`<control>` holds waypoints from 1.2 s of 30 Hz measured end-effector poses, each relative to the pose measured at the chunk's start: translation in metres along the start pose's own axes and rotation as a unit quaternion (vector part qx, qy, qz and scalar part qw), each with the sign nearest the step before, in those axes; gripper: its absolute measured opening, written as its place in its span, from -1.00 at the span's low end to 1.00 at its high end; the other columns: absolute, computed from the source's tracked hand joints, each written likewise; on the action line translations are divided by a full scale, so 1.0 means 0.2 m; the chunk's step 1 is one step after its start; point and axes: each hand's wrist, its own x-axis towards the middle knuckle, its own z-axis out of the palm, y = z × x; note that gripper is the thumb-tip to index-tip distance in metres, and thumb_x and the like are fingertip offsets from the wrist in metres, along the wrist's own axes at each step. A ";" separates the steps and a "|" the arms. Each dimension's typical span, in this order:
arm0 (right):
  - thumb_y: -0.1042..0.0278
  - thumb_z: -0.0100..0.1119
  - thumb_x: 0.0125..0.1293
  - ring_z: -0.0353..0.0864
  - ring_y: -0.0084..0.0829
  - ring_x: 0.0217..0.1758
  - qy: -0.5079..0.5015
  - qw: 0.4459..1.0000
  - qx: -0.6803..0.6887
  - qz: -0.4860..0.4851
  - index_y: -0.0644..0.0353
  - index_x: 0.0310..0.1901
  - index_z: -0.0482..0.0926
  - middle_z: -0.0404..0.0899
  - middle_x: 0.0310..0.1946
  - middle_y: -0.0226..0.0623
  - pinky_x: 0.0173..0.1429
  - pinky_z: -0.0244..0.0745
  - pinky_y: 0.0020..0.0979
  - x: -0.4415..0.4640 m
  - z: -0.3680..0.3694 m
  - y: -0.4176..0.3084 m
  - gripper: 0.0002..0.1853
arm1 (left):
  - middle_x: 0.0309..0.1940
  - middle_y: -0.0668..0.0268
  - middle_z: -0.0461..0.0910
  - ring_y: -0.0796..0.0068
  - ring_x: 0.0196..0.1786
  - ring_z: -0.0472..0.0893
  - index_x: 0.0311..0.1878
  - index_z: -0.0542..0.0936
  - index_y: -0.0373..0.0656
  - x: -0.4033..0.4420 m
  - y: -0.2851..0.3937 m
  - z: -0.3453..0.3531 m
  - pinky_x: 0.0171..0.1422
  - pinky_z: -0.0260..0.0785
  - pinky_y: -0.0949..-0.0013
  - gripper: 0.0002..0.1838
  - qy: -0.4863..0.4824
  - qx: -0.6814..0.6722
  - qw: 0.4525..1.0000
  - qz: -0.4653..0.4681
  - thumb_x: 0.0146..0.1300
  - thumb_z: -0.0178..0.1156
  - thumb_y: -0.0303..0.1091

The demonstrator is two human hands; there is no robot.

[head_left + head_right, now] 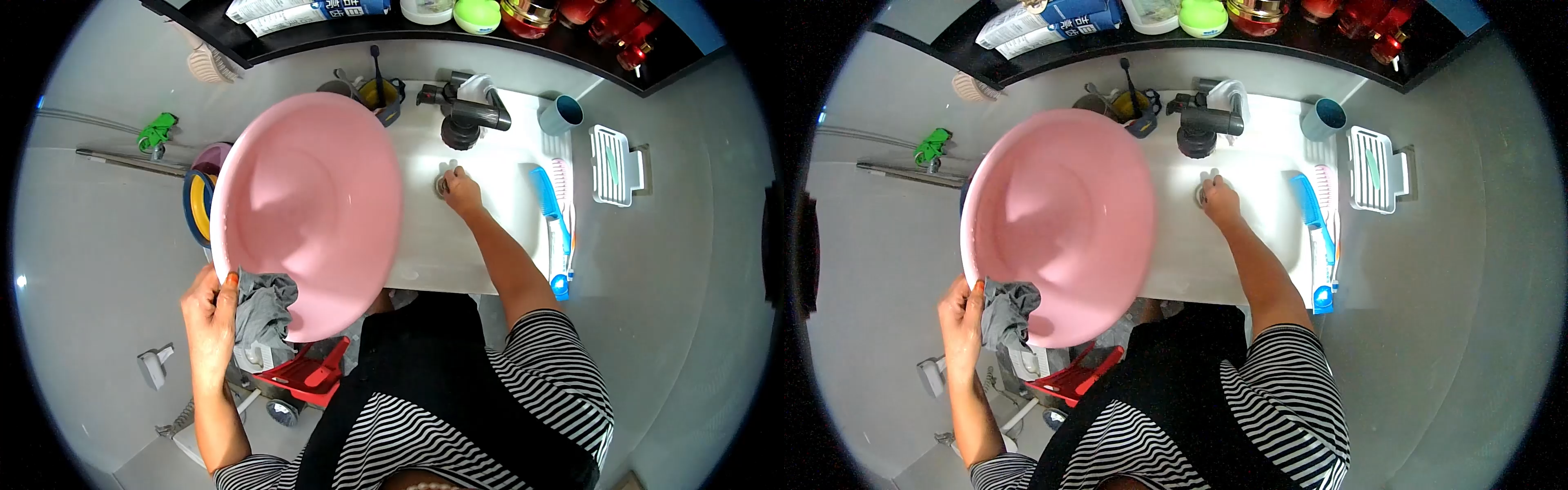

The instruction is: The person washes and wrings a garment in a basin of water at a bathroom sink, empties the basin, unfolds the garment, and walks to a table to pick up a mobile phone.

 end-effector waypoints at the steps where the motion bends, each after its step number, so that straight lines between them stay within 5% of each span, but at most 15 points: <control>1: 0.42 0.19 -0.03 0.52 -0.15 -0.17 -0.018 1.000 -0.023 -0.010 0.11 -0.09 0.46 0.41 -0.18 -0.17 -0.19 0.50 -0.20 0.00 0.02 0.00 -0.62 | -0.57 0.33 0.27 0.59 -0.47 0.24 -0.44 0.37 -0.35 0.00 -0.01 0.00 -0.38 0.12 0.47 -0.82 -0.001 -0.007 1.000 -0.012 0.24 0.03 -0.45; 12: 0.44 0.13 0.06 0.53 -0.16 -0.24 0.086 0.995 -0.004 0.042 0.16 -0.27 0.50 0.41 -0.21 -0.18 -0.21 0.51 -0.24 -0.11 -0.12 0.06 -0.84 | -0.64 0.48 0.18 0.69 -0.51 0.15 -0.51 0.34 -0.28 -0.04 -0.07 -0.04 -0.47 0.00 0.51 -0.76 0.001 -0.054 0.998 -0.042 0.25 0.04 -0.40; 18: 0.25 0.18 0.13 0.54 -0.30 -0.43 0.055 0.984 0.087 0.146 0.24 -0.45 0.51 0.49 -0.45 -0.21 -0.36 0.46 -0.38 -0.30 -0.17 0.05 -0.79 | -0.63 0.54 0.19 0.71 -0.50 0.15 -0.51 0.37 -0.25 -0.07 -0.11 -0.03 -0.46 -0.01 0.54 -0.75 0.008 -0.111 0.992 -0.065 0.26 0.05 -0.36; 21: 0.14 0.01 0.28 0.39 -0.57 -0.69 0.017 0.888 0.377 0.263 0.19 -0.57 0.44 0.44 -0.60 -0.39 -0.64 0.29 -0.51 -0.42 -0.21 -0.03 -0.65 | -0.61 0.55 0.22 0.72 -0.49 0.15 -0.48 0.42 -0.26 -0.10 -0.17 -0.03 -0.44 0.01 0.56 -0.76 0.009 -0.173 0.981 -0.084 0.28 0.05 -0.33; 22: 0.14 0.01 0.28 0.39 -0.57 -0.69 0.017 0.889 0.379 0.257 0.19 -0.57 0.44 0.44 -0.60 -0.39 -0.64 0.29 -0.51 -0.45 -0.26 -0.11 -0.65 | -0.60 0.56 0.24 0.72 -0.49 0.16 -0.45 0.46 -0.28 -0.11 -0.19 -0.04 -0.43 0.01 0.57 -0.76 0.002 -0.204 0.974 -0.100 0.29 0.05 -0.32; 23: 0.08 -0.02 0.29 0.37 -0.57 -0.70 -0.003 0.839 0.471 0.271 0.17 -0.54 0.44 0.42 -0.65 -0.41 -0.66 0.25 -0.52 -0.48 -0.32 -0.17 -0.64 | -0.54 0.47 0.48 0.75 -0.56 0.39 -0.30 0.54 -0.27 -0.11 -0.23 -0.04 -0.51 0.23 0.62 -0.77 -0.015 -0.231 0.966 -0.112 0.32 0.02 -0.29; 24: 0.02 -0.04 0.30 0.35 -0.57 -0.71 -0.024 0.780 0.557 0.282 0.15 -0.52 0.43 0.39 -0.69 -0.43 -0.68 0.21 -0.53 -0.51 -0.39 -0.22 -0.62 | -0.54 0.47 0.48 0.75 -0.56 0.39 -0.30 0.54 -0.27 -0.12 -0.22 -0.03 -0.51 0.23 0.62 -0.77 -0.009 -0.232 0.966 -0.110 0.32 0.02 -0.29; 27: -0.13 -0.15 0.32 0.38 -0.55 -0.65 -0.153 0.731 0.602 0.283 0.15 -0.35 0.49 0.44 -0.61 -0.37 -0.65 0.16 -0.52 -0.59 -0.62 -0.33 -0.54 | -0.42 0.41 0.56 0.72 -0.41 0.46 -0.16 0.57 -0.32 -0.17 -0.24 0.00 -0.31 0.31 0.61 -0.74 -0.043 -0.352 0.919 -0.174 0.33 0.01 -0.31; 30: -0.21 -0.24 0.32 0.40 -0.53 -0.61 -0.229 0.787 0.506 0.270 0.24 -0.22 0.51 0.48 -0.54 -0.33 -0.59 0.22 -0.54 -0.63 -0.66 -0.41 -0.42 | -0.41 0.39 0.56 0.70 -0.40 0.47 -0.15 0.56 -0.33 -0.19 -0.21 0.02 -0.30 0.33 0.60 -0.74 -0.063 -0.378 0.905 -0.184 0.32 0.00 -0.32; 32: -0.12 -0.11 0.31 0.43 -0.52 -0.52 -0.138 0.836 0.475 0.237 0.37 0.00 0.47 0.51 -0.49 -0.29 -0.43 0.31 -0.52 -0.68 -0.59 -0.49 -0.40 | -0.39 0.35 0.57 0.65 -0.37 0.50 -0.14 0.56 -0.35 -0.20 -0.17 0.03 -0.27 0.36 0.57 -0.74 -0.059 -0.337 0.924 -0.169 0.31 0.00 -0.35; 34: -0.03 -0.06 0.31 0.40 -0.53 -0.60 -0.173 0.840 0.459 0.233 0.36 -0.11 0.47 0.47 -0.56 -0.33 -0.52 0.28 -0.51 -0.73 -0.54 -0.53 -0.51 | -0.38 0.35 0.58 0.65 -0.37 0.49 -0.16 0.58 -0.33 -0.25 -0.19 0.02 -0.27 0.36 0.54 -0.75 -0.061 -0.284 0.950 -0.116 0.29 0.04 -0.33; 36: -0.03 -0.03 0.29 0.34 -0.56 -0.70 -0.224 0.815 0.468 0.257 0.29 -0.19 0.46 0.43 -0.63 -0.36 -0.65 0.19 -0.51 -0.80 -0.49 -0.56 -0.56 | -0.44 0.14 0.56 0.44 -0.39 0.53 -0.26 0.59 -0.30 -0.30 -0.12 -0.01 -0.29 0.36 0.38 -0.78 -0.020 -0.110 0.994 0.006 0.21 0.14 -0.31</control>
